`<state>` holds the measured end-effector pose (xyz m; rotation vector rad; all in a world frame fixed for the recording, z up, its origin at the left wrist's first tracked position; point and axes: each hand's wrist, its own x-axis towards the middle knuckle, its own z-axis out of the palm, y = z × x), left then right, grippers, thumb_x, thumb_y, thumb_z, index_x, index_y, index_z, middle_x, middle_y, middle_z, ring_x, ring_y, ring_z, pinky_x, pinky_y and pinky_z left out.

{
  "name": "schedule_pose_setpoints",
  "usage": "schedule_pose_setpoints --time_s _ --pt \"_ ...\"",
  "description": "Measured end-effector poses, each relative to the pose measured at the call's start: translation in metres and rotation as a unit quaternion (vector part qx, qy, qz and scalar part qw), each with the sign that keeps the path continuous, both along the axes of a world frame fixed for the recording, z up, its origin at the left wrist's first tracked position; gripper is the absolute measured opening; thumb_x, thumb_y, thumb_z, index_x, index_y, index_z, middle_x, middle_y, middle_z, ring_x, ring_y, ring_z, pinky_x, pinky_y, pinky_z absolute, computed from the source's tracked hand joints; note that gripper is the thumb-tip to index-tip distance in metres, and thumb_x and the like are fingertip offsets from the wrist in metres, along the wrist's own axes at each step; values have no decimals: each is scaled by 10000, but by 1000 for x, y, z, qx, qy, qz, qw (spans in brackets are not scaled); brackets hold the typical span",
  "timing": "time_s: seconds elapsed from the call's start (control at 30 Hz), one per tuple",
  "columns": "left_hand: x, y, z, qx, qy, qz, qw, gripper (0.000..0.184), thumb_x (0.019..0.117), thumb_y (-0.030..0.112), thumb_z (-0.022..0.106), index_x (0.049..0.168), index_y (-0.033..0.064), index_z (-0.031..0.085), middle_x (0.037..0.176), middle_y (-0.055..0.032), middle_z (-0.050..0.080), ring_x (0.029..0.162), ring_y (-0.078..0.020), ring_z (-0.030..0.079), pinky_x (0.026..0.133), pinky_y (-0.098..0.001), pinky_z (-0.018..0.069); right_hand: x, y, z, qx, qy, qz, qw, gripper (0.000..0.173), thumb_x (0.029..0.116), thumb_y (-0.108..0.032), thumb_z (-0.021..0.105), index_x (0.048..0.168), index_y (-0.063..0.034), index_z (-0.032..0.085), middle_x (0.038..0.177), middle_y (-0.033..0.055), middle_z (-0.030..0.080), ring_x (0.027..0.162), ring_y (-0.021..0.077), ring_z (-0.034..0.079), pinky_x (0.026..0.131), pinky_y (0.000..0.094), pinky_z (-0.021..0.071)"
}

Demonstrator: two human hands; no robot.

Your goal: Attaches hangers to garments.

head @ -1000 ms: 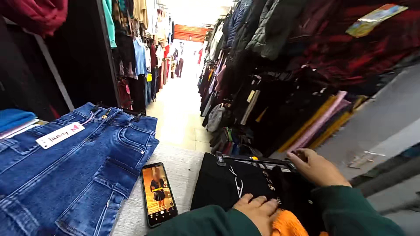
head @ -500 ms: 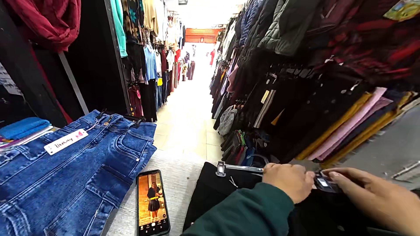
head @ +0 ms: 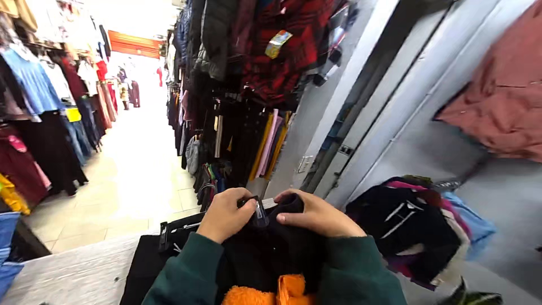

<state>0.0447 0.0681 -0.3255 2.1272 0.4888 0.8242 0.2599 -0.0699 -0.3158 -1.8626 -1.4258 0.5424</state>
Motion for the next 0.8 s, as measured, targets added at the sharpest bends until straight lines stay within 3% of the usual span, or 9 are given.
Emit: schedule_pose_setpoints --time_s 0.1,0.17,0.23,0.33,0.43,0.53,0.63,0.73,0.8 --pt "-11 -3 17 7 28 -34 999 318 954 269 677 1241 133 680 997 -37 719 909 -168 679 818 -435 561 -8 -14 8 41 -8 72 997 357 789 -299 871 1090 -151 748 967 5 758 889 118 717 814 350 606" --pt "-17 -3 21 28 44 -66 996 414 932 333 683 1310 164 677 1079 -45 695 983 -177 650 871 -440 539 -10 -21 10 80 -39 106 990 232 836 -265 839 1034 -160 782 975 -25 751 910 85 699 839 318 590" --pt "-22 -3 24 43 61 -82 994 357 949 372 664 1227 159 734 1088 -44 686 1021 -161 648 896 -412 536 -12 -25 12 108 -77 131 982 199 865 -285 813 1036 -186 793 1006 -37 723 972 77 660 877 301 554" --pt "-30 -3 27 70 60 -88 992 284 956 357 669 1108 136 763 1046 -15 685 993 -118 657 875 -358 556 -19 -31 17 95 -114 161 976 189 928 -238 745 1101 -163 757 1183 1 711 1154 114 640 1009 334 533" --pt "-36 -1 27 125 19 -98 987 239 926 332 698 1053 145 778 1016 30 698 975 -65 660 855 -305 562 -36 -39 25 67 -134 149 977 272 941 -256 724 1188 -146 694 1108 -7 724 1004 64 675 892 301 565" --pt "-31 0 22 205 -70 -77 973 176 857 291 783 968 155 784 936 64 682 899 -26 656 793 -232 580 -59 -39 32 17 -167 104 980 484 879 -390 781 1272 -136 654 1113 51 717 987 145 682 869 394 567" --pt "-26 0 19 246 -81 -70 963 246 885 368 736 950 134 780 930 46 677 904 -52 649 796 -261 567 -70 -29 30 -16 -198 82 977 406 871 -345 777 1182 -95 706 1099 107 717 1022 238 678 910 478 538" --pt "-17 -10 18 264 -85 -38 960 436 937 513 629 788 115 727 863 24 659 853 -79 642 735 -295 560 -72 -23 29 -27 -208 99 973 276 912 -307 730 1074 -85 759 1025 110 725 987 242 679 887 479 528" --pt "-7 -18 15 310 -124 8 943 483 1002 460 570 690 102 654 798 9 626 799 -105 628 687 -290 548 -74 -24 30 -20 -212 127 969 272 925 -332 714 1020 -82 761 988 113 729 956 244 686 858 482 531"
